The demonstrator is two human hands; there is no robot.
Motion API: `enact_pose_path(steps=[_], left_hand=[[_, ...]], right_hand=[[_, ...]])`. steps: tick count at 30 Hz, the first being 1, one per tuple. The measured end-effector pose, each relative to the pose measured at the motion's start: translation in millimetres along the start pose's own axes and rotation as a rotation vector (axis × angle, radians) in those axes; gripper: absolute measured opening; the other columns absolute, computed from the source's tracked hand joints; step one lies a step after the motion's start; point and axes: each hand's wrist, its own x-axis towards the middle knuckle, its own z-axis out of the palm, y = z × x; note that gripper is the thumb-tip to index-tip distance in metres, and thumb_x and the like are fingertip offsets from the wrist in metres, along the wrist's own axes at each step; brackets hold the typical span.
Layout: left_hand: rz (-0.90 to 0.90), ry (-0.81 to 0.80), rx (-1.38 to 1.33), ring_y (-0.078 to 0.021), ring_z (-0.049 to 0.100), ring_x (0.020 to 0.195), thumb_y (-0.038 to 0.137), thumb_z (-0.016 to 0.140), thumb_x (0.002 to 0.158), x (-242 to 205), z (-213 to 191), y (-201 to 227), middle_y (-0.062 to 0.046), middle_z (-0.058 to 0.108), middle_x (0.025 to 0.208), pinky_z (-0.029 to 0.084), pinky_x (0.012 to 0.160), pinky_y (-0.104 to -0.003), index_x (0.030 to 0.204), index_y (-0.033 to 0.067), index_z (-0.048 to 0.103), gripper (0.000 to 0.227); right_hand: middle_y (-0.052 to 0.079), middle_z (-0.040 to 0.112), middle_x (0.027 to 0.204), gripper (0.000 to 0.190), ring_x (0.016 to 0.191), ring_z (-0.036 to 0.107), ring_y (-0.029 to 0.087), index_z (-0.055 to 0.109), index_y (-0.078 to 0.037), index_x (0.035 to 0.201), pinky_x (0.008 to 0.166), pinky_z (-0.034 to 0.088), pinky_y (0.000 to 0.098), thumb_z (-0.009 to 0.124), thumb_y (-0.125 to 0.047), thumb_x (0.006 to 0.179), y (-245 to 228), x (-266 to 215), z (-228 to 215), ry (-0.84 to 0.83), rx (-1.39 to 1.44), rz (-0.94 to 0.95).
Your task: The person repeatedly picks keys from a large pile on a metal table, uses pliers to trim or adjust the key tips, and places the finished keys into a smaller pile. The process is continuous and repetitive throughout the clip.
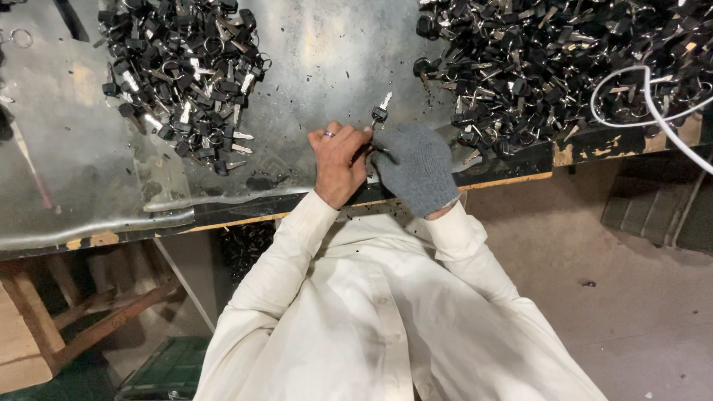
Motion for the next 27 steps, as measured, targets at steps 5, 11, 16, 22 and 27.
enact_pose_path(steps=[5, 11, 16, 22, 27], left_hand=[[-0.056, 0.092, -0.007, -0.0228, 0.059, 0.096, -0.003, 0.068, 0.087, -2, 3, 1, -0.004, 0.062, 0.094, 0.033, 0.092, -0.039, 0.118, 0.0081, 0.071, 0.033], [-0.094, 0.066, -0.023, -0.0206, 0.059, 0.095, 0.000, 0.070, 0.090, -12, 7, 0, 0.000, 0.069, 0.089, 0.032, 0.098, -0.041, 0.144, 0.0031, 0.046, 0.060], [0.048, 0.041, 0.069, -0.0210, 0.056, 0.089, -0.001, 0.071, 0.090, -15, 7, 2, 0.000, 0.069, 0.086, 0.032, 0.094, -0.046, 0.143, 0.0006, 0.042, 0.061], [-0.016, -0.007, -0.030, -0.0276, 0.057, 0.095, -0.003, 0.070, 0.091, -13, 2, 6, -0.010, 0.065, 0.099, 0.038, 0.091, -0.042, 0.129, 0.0038, 0.056, 0.042], [0.009, -0.039, 0.206, -0.0329, 0.054, 0.097, -0.006, 0.066, 0.085, -12, -15, -6, -0.014, 0.060, 0.102, 0.040, 0.089, -0.043, 0.123, 0.0039, 0.061, 0.040]], right_hand=[[0.015, 0.071, 0.102, 0.022, 0.094, 0.067, 0.035, 0.074, -0.003, 0.108, 0.084, 0.054, 0.0449, 0.075, -0.011, 0.087, -5, -5, 2, 0.139, 0.000, -0.102], [0.016, 0.070, 0.113, 0.028, 0.103, 0.067, 0.036, 0.072, -0.005, 0.114, 0.090, 0.053, 0.0452, 0.074, -0.010, 0.086, 4, -32, 3, 0.212, 0.063, -0.161], [0.018, 0.071, 0.113, 0.029, 0.099, 0.067, 0.037, 0.072, -0.002, 0.117, 0.086, 0.052, 0.0452, 0.074, -0.010, 0.089, -9, -23, 9, 0.271, -0.028, -0.070], [0.013, 0.073, 0.112, 0.028, 0.100, 0.071, 0.030, 0.071, -0.004, 0.119, 0.086, 0.055, 0.0411, 0.071, -0.020, 0.095, 8, -2, -23, -0.168, 0.406, 0.075], [0.016, 0.070, 0.113, 0.026, 0.105, 0.066, 0.036, 0.072, -0.005, 0.115, 0.092, 0.052, 0.0444, 0.074, -0.018, 0.092, 7, -27, -9, 0.064, 0.153, -0.105]])
